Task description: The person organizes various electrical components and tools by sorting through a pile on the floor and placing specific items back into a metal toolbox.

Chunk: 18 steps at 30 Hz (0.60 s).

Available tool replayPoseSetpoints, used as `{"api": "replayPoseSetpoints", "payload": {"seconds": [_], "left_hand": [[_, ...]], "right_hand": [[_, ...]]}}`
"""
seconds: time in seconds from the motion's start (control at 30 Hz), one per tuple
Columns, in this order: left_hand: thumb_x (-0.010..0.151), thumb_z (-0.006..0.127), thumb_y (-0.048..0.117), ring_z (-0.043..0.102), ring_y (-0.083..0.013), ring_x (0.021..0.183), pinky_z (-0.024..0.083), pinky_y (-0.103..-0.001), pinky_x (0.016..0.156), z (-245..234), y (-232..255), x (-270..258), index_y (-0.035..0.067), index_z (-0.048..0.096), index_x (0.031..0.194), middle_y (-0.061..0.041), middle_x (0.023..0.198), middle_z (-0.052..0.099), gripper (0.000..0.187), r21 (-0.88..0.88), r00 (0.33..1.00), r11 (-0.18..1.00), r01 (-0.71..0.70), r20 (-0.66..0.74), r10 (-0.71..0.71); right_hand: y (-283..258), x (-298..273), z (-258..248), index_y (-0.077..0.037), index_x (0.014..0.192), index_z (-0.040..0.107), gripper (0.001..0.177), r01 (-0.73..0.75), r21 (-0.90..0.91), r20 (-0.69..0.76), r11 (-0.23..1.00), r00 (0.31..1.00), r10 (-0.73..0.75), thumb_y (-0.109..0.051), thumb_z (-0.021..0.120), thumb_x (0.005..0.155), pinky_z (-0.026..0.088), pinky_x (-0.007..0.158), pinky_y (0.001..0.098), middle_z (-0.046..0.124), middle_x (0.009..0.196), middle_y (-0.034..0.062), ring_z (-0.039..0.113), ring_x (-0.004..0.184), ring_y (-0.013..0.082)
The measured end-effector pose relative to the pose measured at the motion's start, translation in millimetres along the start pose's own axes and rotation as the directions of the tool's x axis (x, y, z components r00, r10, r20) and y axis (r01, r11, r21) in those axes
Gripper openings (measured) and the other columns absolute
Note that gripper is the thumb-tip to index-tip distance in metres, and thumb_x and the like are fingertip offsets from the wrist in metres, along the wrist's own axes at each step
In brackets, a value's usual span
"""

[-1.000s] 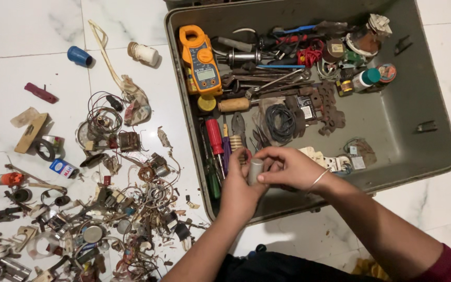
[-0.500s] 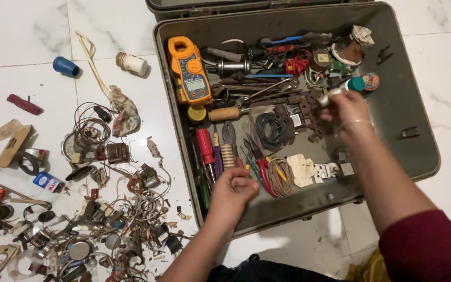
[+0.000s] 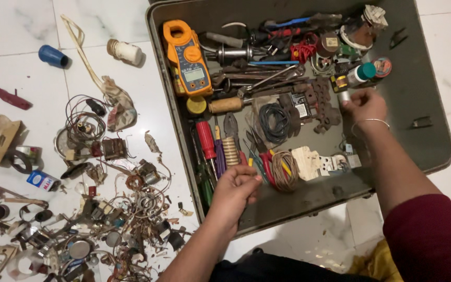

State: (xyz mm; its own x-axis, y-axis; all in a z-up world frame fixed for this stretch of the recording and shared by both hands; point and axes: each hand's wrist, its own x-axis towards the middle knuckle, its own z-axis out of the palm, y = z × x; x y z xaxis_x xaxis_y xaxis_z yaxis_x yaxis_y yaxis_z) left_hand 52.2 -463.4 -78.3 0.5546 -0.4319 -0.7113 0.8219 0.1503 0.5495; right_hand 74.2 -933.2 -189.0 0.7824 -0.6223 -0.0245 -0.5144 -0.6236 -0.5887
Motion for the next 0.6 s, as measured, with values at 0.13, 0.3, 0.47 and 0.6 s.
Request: {"api": "replayPoseSetpoints", "payload": {"seconds": [0.13, 0.3, 0.47, 0.6], "left_hand": [[0.089, 0.073, 0.013, 0.06, -0.0103, 0.071, 0.049, -0.025, 0.064, 1.1, 6.3, -3.2, 0.005, 0.062, 0.114, -0.002, 0.081, 0.065, 0.028, 0.038, 1.0, 0.999, 0.017, -0.018, -0.016], [0.089, 0.072, 0.013, 0.063, -0.0117, 0.073, 0.05, -0.025, 0.067, 1.4, 6.3, -3.3, 0.005, 0.061, 0.114, -0.003, 0.085, 0.069, 0.028, 0.037, 1.0, 0.999, 0.019, -0.007, -0.019], [0.09, 0.072, 0.013, 0.062, -0.0109, 0.071, 0.049, -0.025, 0.065, -0.5, 4.0, -2.9, 0.004, 0.061, 0.114, -0.003, 0.086, 0.069, 0.029, 0.004, 1.0, 1.0, -0.001, 0.01, 0.001], [0.09, 0.072, 0.012, 0.06, -0.0113, 0.069, 0.048, -0.025, 0.062, -2.5, -1.2, 0.3, 0.001, 0.059, 0.114, -0.005, 0.085, 0.068, 0.029, -0.022, 0.999, 0.999, -0.029, 0.045, 0.03]], "right_hand": [[7.8, 9.8, -1.1, 0.001, 0.106, 0.068, 0.031, 0.097, 0.053, 0.065, 0.994, 0.993, -0.101, -0.005, 0.085, 0.081, 0.057, 0.081, 0.0346, 0.074, 0.098, 0.0114, 0.069, 0.087, 0.017], [-8.7, 14.0, -11.9, -0.003, 0.123, 0.067, 0.051, 0.028, -0.019, 0.214, 0.999, 0.977, -0.023, -0.005, 0.085, 0.075, 0.056, 0.078, 0.0349, 0.072, 0.105, 0.0134, 0.068, 0.087, 0.0181], [-26.1, -5.3, -60.8, -0.009, 0.136, 0.061, 0.066, -0.202, -0.157, 0.264, 0.967, 0.935, 0.238, -0.009, 0.082, 0.074, 0.057, 0.071, 0.0437, 0.072, 0.103, 0.0214, 0.069, 0.081, 0.0301], [-16.4, -30.6, -92.2, -0.013, 0.126, 0.068, 0.065, -0.197, -0.375, 0.486, 0.906, 0.79, 0.373, -0.006, 0.085, 0.064, 0.059, 0.071, 0.043, 0.078, 0.102, 0.0237, 0.073, 0.082, 0.0298]]}}
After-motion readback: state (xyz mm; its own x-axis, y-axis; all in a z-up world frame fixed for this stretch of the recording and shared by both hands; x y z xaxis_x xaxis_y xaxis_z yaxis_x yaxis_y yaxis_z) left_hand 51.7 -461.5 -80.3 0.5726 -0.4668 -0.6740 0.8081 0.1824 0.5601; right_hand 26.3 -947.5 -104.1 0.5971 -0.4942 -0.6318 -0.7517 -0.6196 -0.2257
